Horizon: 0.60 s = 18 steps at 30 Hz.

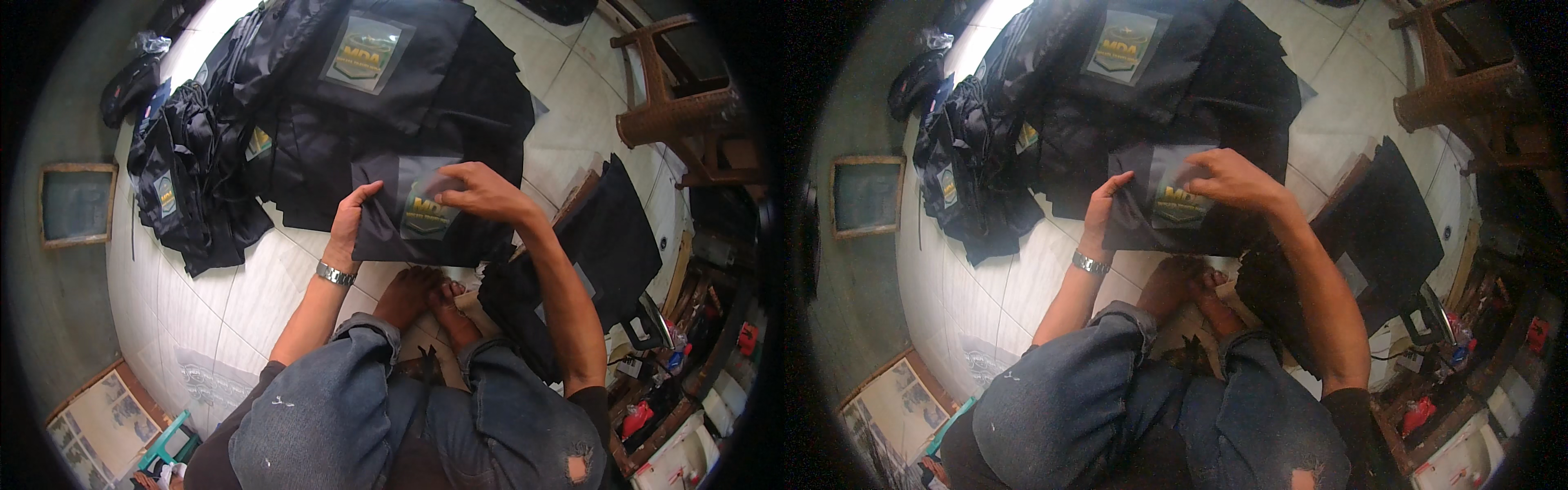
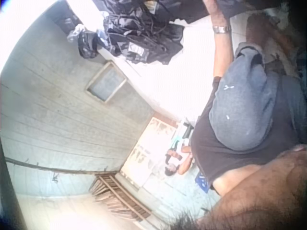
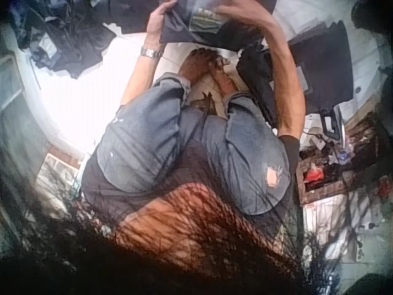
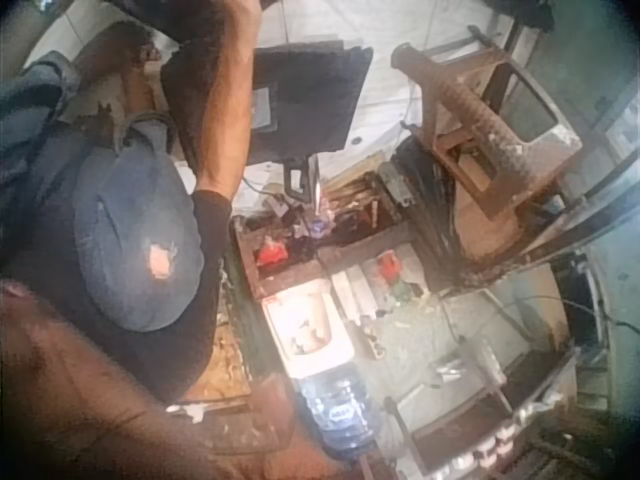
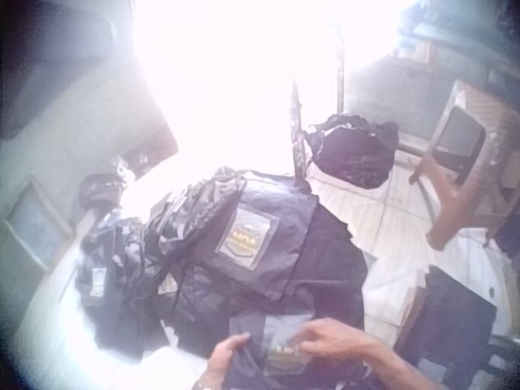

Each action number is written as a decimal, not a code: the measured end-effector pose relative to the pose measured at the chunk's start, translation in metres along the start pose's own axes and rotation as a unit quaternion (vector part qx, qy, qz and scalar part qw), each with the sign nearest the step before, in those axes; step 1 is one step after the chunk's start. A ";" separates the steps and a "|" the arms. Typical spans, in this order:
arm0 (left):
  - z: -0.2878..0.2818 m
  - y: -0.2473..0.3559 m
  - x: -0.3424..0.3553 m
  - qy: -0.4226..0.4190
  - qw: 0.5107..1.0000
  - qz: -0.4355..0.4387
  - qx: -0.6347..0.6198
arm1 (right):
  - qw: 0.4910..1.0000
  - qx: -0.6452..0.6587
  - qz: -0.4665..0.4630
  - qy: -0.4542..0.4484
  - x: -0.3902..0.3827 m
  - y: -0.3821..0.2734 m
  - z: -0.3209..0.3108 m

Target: The person sits on the floor and repeatedly places a transparent transfer sheet with a logo onto black fabric pieces. They use a handheld iron to press the sheet, then peel it off to reveal the applied logo. The process is repeated on multiple fabric items.

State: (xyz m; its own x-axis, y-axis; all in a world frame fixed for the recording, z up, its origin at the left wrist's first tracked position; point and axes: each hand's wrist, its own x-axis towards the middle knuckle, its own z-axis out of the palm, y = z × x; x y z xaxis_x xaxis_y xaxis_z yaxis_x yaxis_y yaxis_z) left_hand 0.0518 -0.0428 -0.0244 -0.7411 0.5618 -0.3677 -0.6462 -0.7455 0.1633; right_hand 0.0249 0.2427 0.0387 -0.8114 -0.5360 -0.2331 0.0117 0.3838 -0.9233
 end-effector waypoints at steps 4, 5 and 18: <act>0.004 0.004 0.005 -0.001 1.000 0.017 0.013 | 1.000 -0.008 -0.006 0.008 0.006 0.000 0.000; 0.006 0.006 0.007 0.002 1.000 0.014 0.012 | 1.000 -0.019 -0.016 0.007 0.007 0.003 -0.001; 0.018 0.005 0.008 -0.012 1.000 0.003 -0.024 | 0.998 -0.046 -0.033 0.000 -0.007 -0.007 -0.010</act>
State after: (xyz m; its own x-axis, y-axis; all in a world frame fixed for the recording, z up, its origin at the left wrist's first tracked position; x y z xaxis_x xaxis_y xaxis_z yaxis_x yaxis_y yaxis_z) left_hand 0.0396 -0.0361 -0.0099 -0.7495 0.5651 -0.3449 -0.6325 -0.7651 0.1208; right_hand 0.0247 0.2520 0.0497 -0.8084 -0.5629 -0.1721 -0.0964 0.4149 -0.9048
